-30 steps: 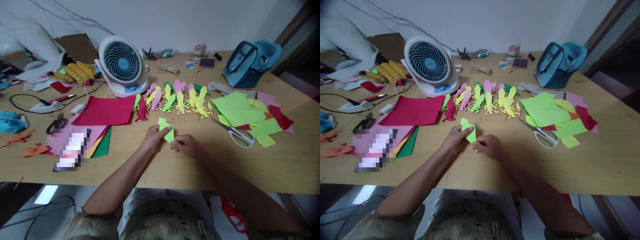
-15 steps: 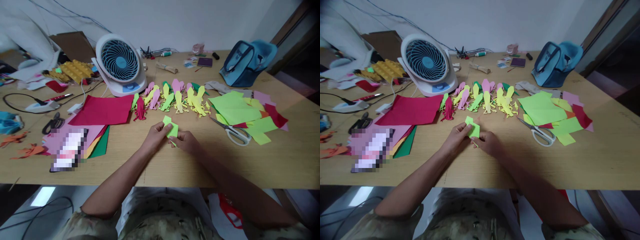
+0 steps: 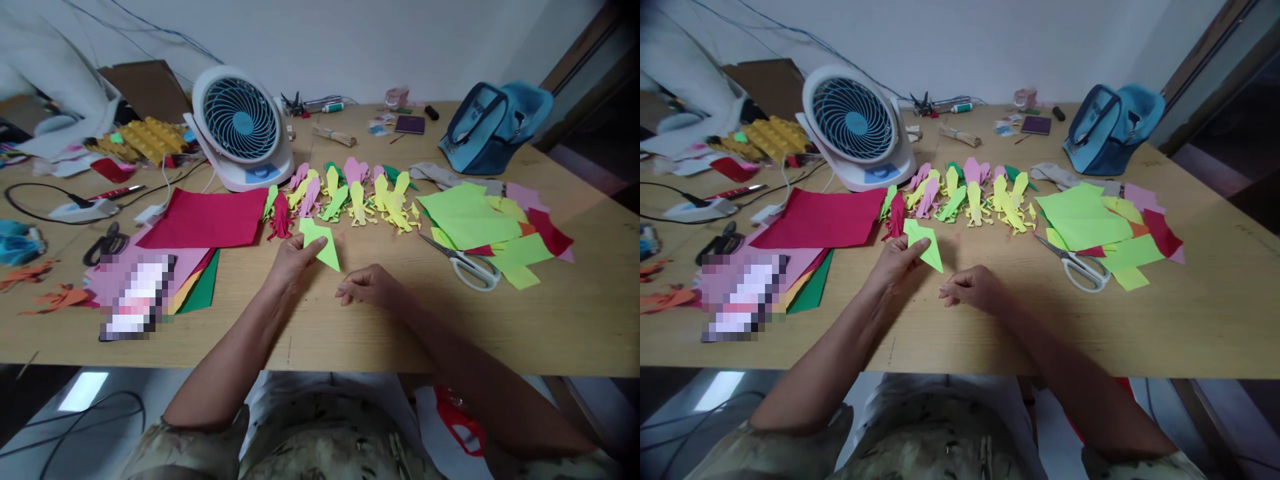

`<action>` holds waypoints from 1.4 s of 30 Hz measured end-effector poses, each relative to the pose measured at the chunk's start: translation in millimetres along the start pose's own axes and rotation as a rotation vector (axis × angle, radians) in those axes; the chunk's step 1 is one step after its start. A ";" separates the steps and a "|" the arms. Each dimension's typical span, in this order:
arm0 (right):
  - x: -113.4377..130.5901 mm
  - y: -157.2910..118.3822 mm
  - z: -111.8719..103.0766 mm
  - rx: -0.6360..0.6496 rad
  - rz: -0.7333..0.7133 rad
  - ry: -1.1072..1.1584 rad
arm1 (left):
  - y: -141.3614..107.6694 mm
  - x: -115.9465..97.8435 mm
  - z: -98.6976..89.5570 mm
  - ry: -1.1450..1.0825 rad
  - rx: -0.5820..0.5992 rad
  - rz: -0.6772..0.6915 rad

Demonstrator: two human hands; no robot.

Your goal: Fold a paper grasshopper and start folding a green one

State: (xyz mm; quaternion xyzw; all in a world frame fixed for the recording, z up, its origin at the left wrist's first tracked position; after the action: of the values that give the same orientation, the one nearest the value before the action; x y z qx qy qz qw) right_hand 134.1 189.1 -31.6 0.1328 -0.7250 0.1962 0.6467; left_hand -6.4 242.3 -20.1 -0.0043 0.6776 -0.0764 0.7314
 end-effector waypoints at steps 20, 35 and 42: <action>16.0 4.1 -37.7 -0.327 -0.219 0.280 | -15.4 -7.7 31.6 0.202 0.166 0.113; 10.3 4.9 -44.5 -0.393 -0.182 0.410 | -34.8 -34.6 36.6 0.706 -0.021 0.519; 12.2 6.5 -45.7 -0.379 -0.208 0.410 | -21.8 -5.1 39.9 0.537 0.139 0.266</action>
State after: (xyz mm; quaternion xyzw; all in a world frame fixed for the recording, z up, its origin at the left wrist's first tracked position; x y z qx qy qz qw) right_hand 170.1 216.4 -16.4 0.0410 -0.5855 0.0125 0.8095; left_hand 30.5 217.5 -9.4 0.1549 0.8344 -0.0247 0.5284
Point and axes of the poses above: each hand's wrist, its own y-axis towards the middle knuckle, its own z-axis out of the palm, x = y × z, the point moved 9 cm from there along y, towards the middle knuckle, and after that the axes turned 11 degrees about y, right-handed, at the moved point
